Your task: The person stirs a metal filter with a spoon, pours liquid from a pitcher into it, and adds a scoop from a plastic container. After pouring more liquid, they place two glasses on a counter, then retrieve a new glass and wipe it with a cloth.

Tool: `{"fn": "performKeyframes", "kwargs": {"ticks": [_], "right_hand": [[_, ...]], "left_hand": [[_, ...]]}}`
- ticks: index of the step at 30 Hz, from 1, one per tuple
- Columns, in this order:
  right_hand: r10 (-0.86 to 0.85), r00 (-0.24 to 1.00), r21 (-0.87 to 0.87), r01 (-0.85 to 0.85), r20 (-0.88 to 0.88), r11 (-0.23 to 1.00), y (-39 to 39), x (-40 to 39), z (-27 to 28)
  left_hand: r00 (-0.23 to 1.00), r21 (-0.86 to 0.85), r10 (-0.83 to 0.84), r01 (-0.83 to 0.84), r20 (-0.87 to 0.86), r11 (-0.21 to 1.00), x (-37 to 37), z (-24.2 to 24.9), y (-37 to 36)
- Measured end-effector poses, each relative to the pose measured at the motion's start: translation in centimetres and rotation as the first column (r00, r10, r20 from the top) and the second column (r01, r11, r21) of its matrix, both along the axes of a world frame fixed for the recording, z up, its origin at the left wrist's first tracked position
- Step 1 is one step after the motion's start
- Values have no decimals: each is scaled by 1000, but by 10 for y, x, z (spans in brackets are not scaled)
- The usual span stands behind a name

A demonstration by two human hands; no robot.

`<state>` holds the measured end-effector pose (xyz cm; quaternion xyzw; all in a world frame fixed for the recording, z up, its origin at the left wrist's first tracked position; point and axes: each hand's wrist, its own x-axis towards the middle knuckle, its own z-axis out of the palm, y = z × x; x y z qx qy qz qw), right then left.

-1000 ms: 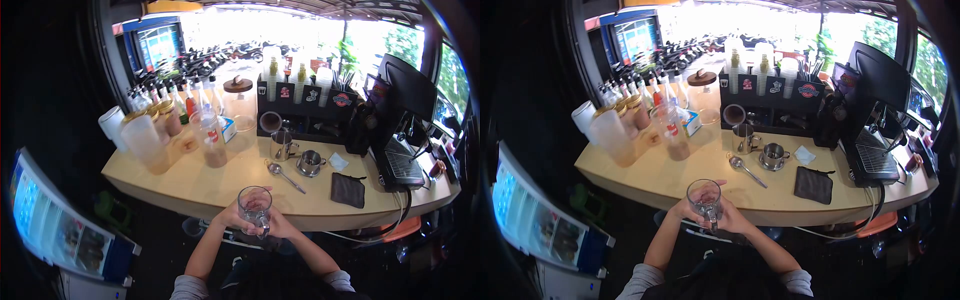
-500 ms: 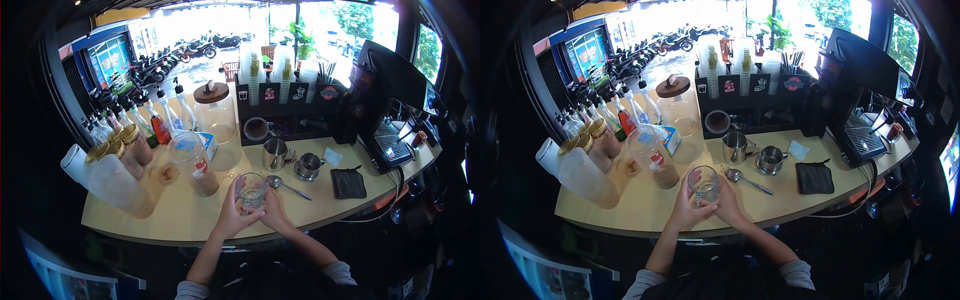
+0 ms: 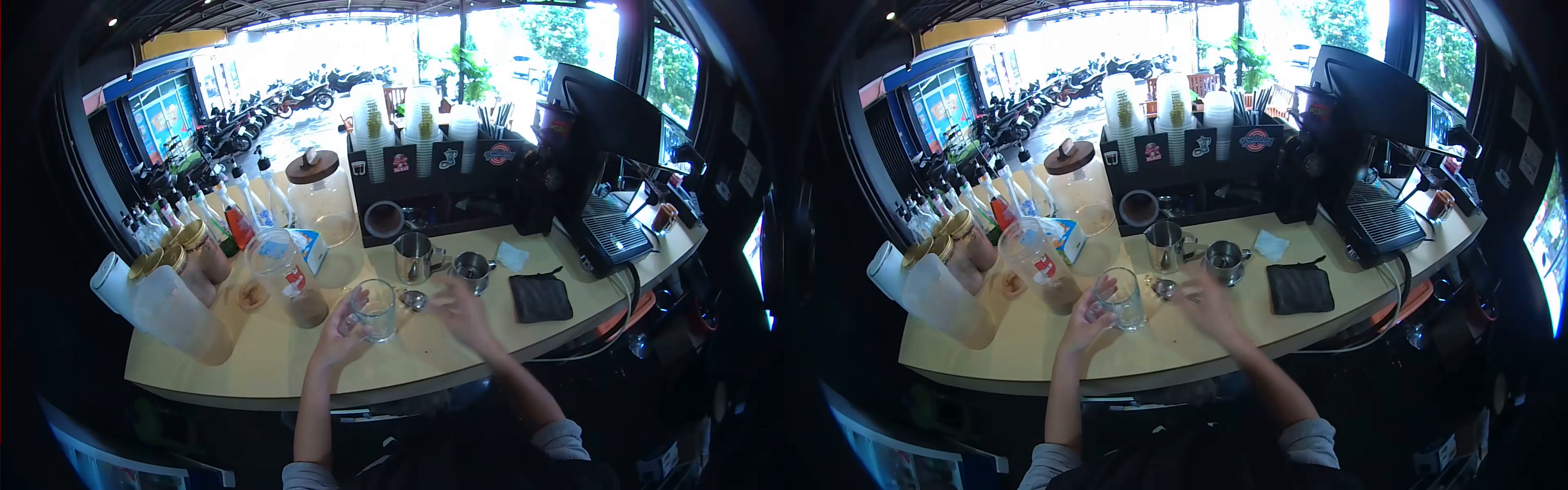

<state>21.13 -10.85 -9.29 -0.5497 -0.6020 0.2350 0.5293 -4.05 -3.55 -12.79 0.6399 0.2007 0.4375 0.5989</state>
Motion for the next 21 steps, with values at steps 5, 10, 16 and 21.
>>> {"fn": "performKeyframes", "kwargs": {"ticks": [5, 10, 16, 21], "right_hand": [[-519, 770, 272, 444, 371, 854, 52, 147, -23], [-343, 630, -62, 529, 696, 847, 73, 185, -43], [-304, 471, -16, 561, 828, 828, 93, 196, -28], [-245, 930, 264, 171, 275, 949, 47, 66, 88]], "left_hand": [[981, -63, 166, -160, 96, 985, -1, -15, -1], [911, 206, 410, -412, 53, 888, 10, -7, -15], [860, 312, 508, -499, 58, 808, 15, -12, -10], [801, 343, 595, -578, 66, 741, 18, -16, -10]]}}
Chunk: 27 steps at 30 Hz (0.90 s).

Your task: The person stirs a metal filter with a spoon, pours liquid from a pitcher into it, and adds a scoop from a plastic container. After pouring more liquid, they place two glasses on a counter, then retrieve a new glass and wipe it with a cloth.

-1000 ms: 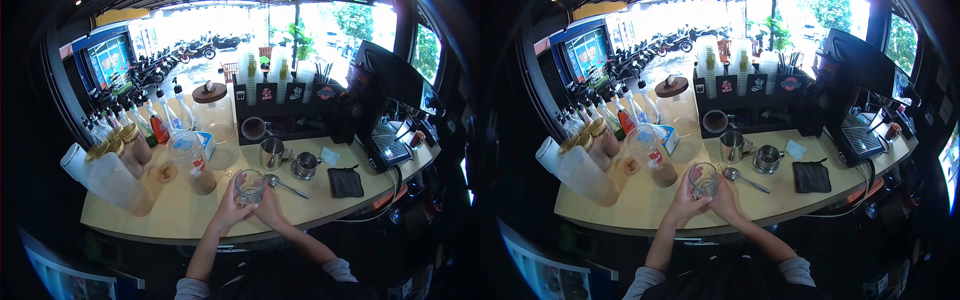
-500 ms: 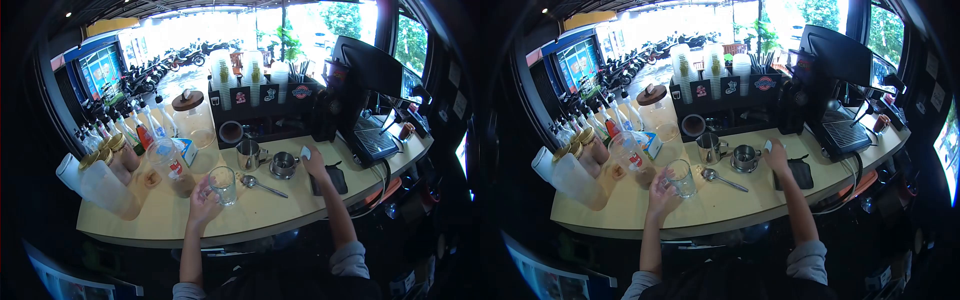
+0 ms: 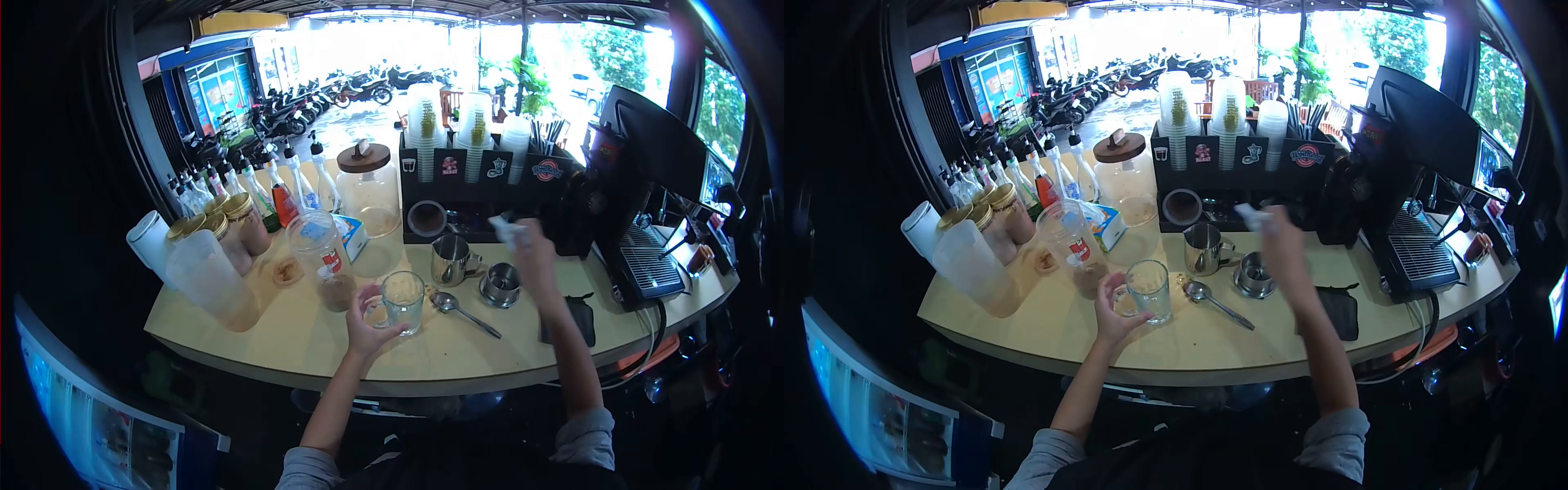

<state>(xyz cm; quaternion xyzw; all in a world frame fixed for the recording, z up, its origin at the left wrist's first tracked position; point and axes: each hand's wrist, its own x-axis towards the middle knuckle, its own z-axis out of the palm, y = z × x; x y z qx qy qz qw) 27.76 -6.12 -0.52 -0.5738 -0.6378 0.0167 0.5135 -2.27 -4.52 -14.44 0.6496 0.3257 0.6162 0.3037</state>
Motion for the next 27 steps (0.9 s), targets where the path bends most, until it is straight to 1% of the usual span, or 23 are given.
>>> {"fn": "performKeyframes", "kwargs": {"ticks": [1, 2, 3, 4, 5, 6, 7, 8, 9, 11, 12, 14, 16, 18, 19, 21, 22, 24, 25, 27], "right_hand": [[163, 983, 10, -164, 80, 986, -7, -27, 8], [291, 952, 27, -295, 94, 955, -5, -53, 2], [326, 937, -42, -323, 127, 945, -4, -78, -5], [368, 908, -117, -351, 202, 929, 0, -101, -12], [414, 868, -189, -373, 273, 908, 3, -121, -16], [420, 866, -186, -380, 273, 906, 2, -140, -14], [466, 801, -382, -325, 376, 865, 1, -157, -11], [525, 717, -554, -231, 459, 800, -1, -167, -10], [528, 714, -551, -236, 460, 800, -2, -170, -12], [567, 747, -567, -314, 347, 761, -2, -169, -16], [569, 742, -563, -315, 356, 764, 2, -166, -17], [699, 632, -609, -421, 335, 672, 8, -156, -22], [678, 641, -582, -414, 359, 700, 9, -153, -25], [658, 649, -549, -413, 383, 727, 8, -151, -28], [626, 697, -477, -442, 350, 760, 7, -149, -30], [561, 774, -331, -468, 294, 819, 3, -144, -31], [558, 774, -327, -467, 298, 822, 2, -141, -27], [565, 816, -377, -488, 124, 787, -1, -133, -21], [554, 823, -373, -479, 126, 795, -1, -130, -21], [538, 842, -377, -507, -28, 775, -1, -124, -26]], "left_hand": [[998, 5, 37, -37, -59, 999, 3, -2, 0], [990, 10, 74, -74, -119, 997, 5, -5, -1], [990, 4, 76, -76, -123, 997, 6, -6, -2], [992, -6, 71, -72, -107, 997, 8, -6, -2], [993, -11, 68, -70, -91, 998, 9, -6, -1], [993, -8, 76, -77, -93, 997, 10, -3, -3], [995, -65, 54, -60, -86, 996, 11, 2, -7], [996, -122, 32, -42, -78, 992, 12, 5, -9], [1000, -119, 22, -23, -8, 993, 11, 5, -9], [999, -135, 26, -30, -36, 990, 9, 4, -11], [998, -153, 23, -33, -63, 988, 9, 6, -11], [999, -173, 8, -15, -40, 985, 9, 1, -7], [1000, -189, -14, 10, -22, 982, 11, -2, -4], [985, -288, -130, 157, 110, 945, 11, -3, -2], [986, -277, -128, 153, 109, 948, 10, -2, -1], [976, -290, -195, 216, 100, 932, 10, 0, -1], [975, -284, -197, 217, 100, 934, 11, 2, -3], [914, -344, -291, 379, 281, 859, 13, 5, -7], [911, -341, -304, 390, 279, 856, 13, 6, -7], [903, -335, -355, 421, 241, 843, 11, 4, -6]]}}
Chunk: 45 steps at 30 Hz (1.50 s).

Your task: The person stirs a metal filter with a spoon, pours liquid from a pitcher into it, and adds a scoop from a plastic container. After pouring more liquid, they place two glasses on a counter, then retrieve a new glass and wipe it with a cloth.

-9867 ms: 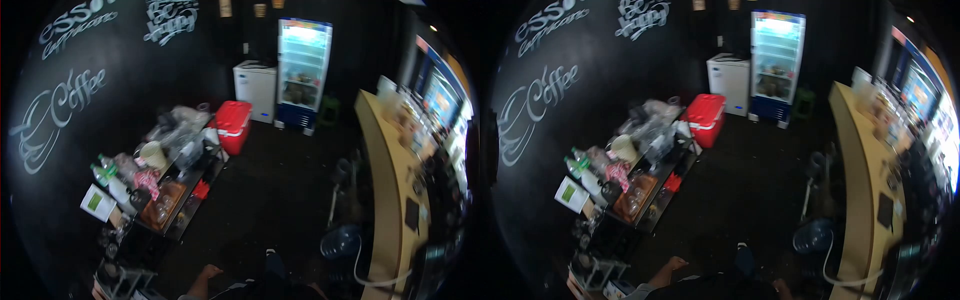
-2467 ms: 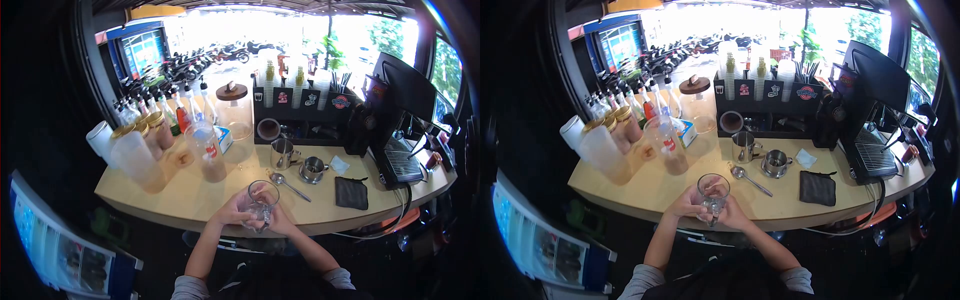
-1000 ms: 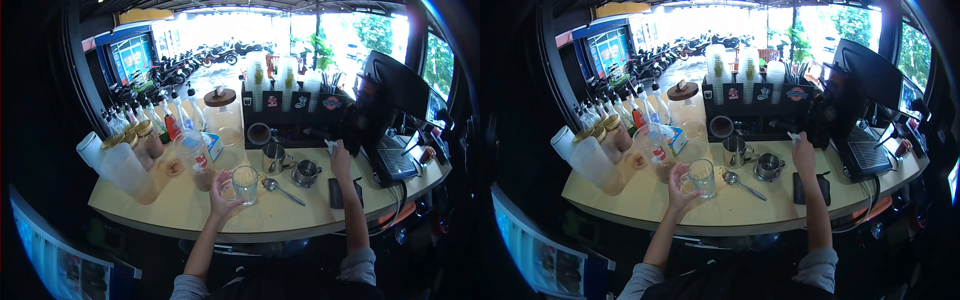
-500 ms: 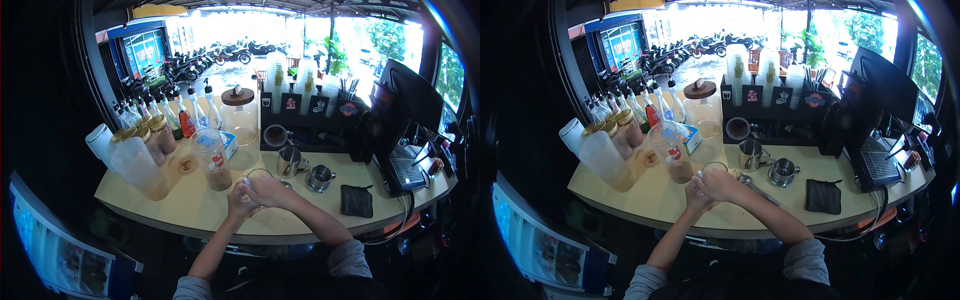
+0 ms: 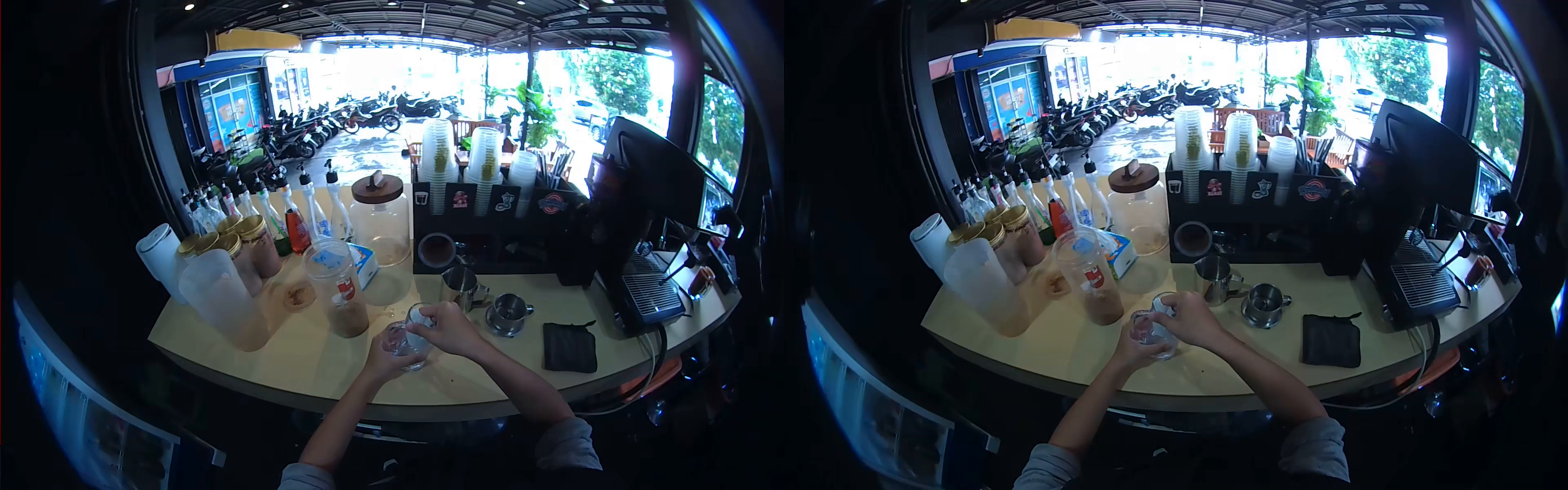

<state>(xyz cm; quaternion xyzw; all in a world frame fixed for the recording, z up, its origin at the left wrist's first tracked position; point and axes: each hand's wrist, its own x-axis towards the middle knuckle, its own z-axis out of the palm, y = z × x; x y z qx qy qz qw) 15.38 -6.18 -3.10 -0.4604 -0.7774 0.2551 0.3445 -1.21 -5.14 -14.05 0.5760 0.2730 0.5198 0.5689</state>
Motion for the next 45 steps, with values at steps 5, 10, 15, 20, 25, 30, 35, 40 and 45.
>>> {"fn": "performKeyframes", "kwargs": {"ticks": [5, 10, 15, 20, 25, 30, 35, 40, 45], "right_hand": [[-22, 963, -97, -5, -269, 995, 12, 14, -14], [-81, 988, 332, 32, 134, 943, 3, 8, 6], [98, 938, 708, -316, 332, 631, -10, 10, -11], [155, 950, 732, -308, 272, 607, -12, 26, -5], [-25, 987, 243, 63, -156, 968, -26, 22, 8], [232, 951, -367, -295, -205, 882, 6, 39, 16], [195, 974, -336, -222, -112, 915, 14, 28, 31], [202, 963, -292, -247, -177, 924, -11, 25, 39], [258, 904, -228, -345, -341, 910, 11, 54, 7]], "left_hand": [[988, 53, 20, -12, -156, 999, -4, -20, 1], [982, -152, 25, 4, 187, 988, 15, -4, -5], [867, -286, 58, 100, 495, 953, 18, 17, -12], [880, -260, -138, 280, 455, 924, 5, -7, -8], [955, -173, -142, 191, 260, 966, 10, 33, -23], [884, -219, -403, 453, 238, 864, -7, 12, 6], [849, -368, -198, 408, 490, 835, 5, 25, -12], [790, -348, -297, 527, 536, 775, -15, 2, -16], [613, -306, -286, 680, 737, 666, -12, 17, -31]]}}
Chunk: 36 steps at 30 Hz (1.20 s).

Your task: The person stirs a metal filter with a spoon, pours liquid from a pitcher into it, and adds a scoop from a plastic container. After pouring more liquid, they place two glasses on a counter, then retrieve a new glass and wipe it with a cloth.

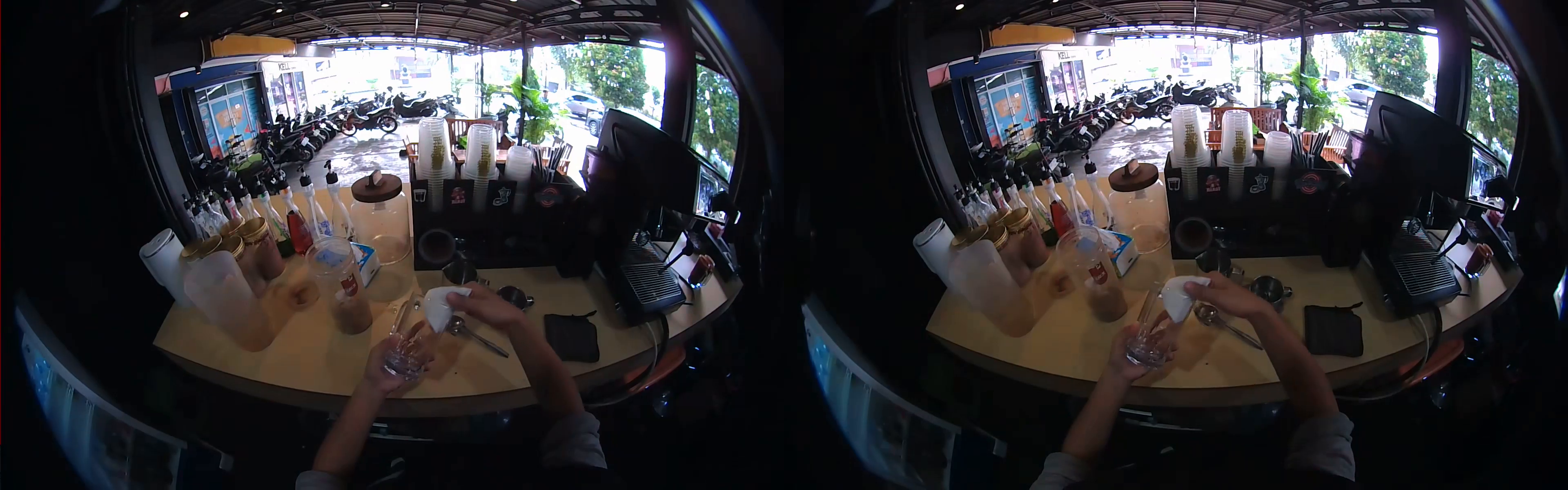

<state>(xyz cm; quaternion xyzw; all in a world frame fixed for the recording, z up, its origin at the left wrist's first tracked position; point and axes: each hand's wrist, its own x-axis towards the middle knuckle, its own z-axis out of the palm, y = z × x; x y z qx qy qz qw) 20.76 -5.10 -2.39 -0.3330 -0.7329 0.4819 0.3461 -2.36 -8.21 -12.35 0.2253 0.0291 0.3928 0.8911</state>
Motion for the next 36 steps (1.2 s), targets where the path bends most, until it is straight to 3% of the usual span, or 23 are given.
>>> {"fn": "performKeyframes", "kwargs": {"ticks": [2, 3, 4, 6, 8, 9, 11, 14, 15, 18, 19, 21, 22, 23, 24, 26, 27, 28, 30, 31, 33, 34, 36], "right_hand": [[-175, 953, -123, 148, -246, 981, 13, 6, -10], [-302, 952, -124, 293, -57, 948, -7, 0, 24], [-304, 951, -126, 295, -55, 947, -4, -12, 16], [-418, 902, 568, 401, -108, 719, -2, -46, -14], [-450, 887, 818, 334, -104, 469, -26, -64, -8], [-454, 885, 819, 337, -106, 465, -37, -69, -17], [-260, 943, 889, -73, 209, 452, -61, -78, -40], [-182, 978, 912, -18, 101, 409, -33, -62, -42], [-306, 950, 876, 89, 69, 474, -32, -58, -32], [-342, 921, 861, 12, 189, 508, -32, -53, -26], [-260, 925, 874, -130, 277, 469, -42, -54, -28], [-230, 942, 866, -106, 245, 488, -38, -47, -34], [-199, 957, 857, -84, 212, 509, -34, -43, -40], [-373, 924, 895, 93, 86, 436, -20, -38, -41], [-371, 925, 896, 90, 87, 434, -18, -39, -32], [-330, 921, 579, 386, -205, 718, -17, -47, -14], [-391, 877, 595, 478, -281, 646, -14, -55, -10], [-394, 875, 594, 481, -281, 645, -11, -54, -5], [-562, 827, 275, 535, 20, 799, -4, -51, 5], [-583, 812, 362, 542, 7, 759, -5, -53, 7], [-589, 808, 444, 518, 27, 731, -1, -56, -4], [-598, 800, 521, 490, 48, 698, 0, -58, -8], [-584, 810, 493, 487, 55, 721, -2, -64, -9]], "left_hand": [[998, -28, -39, 40, 55, 999, 3, 0, 0], [999, -18, 29, -29, 44, 999, 4, -1, 1], [995, -9, 96, -96, 35, 995, 8, -2, 2], [988, -25, 49, -46, 148, 999, 18, -6, 7], [966, -28, -2, 9, 260, 1000, 23, -18, 20], [953, -126, 31, 7, 301, 992, 23, -31, 28], [939, -233, 75, 6, 337, 973, 24, -35, 25], [889, -42, 423, -436, -176, 899, 32, -1, 1], [984, 107, 148, -158, 96, 982, 24, -4, 6], [986, 35, 154, -157, 62, 987, 22, -16, 13], [976, -137, 216, -215, -6, 967, 25, 3, 3], [978, -91, 209, -209, -20, 974, 24, 7, 4], [989, -69, 103, -95, 110, 993, 23, 1, 7], [975, -32, -15, 23, 222, 999, 22, -5, 10], [974, -30, -14, 21, 224, 999, 23, -2, 8], [948, -153, -114, 165, 296, 974, 27, 7, 4], [935, -228, -127, 210, 330, 951, 28, 9, 3], [935, -229, -130, 213, 330, 950, 27, 7, 6], [970, -309, -131, 191, 205, 931, 23, 4, 12], [970, -309, -130, 190, 205, 932, 22, 2, 10], [965, -53, 172, -186, -196, 981, 23, 0, 4], [966, -48, 172, -185, -193, 982, 28, 10, -2], [641, 546, 595, -310, -485, 779, 34, 21, -21]]}}
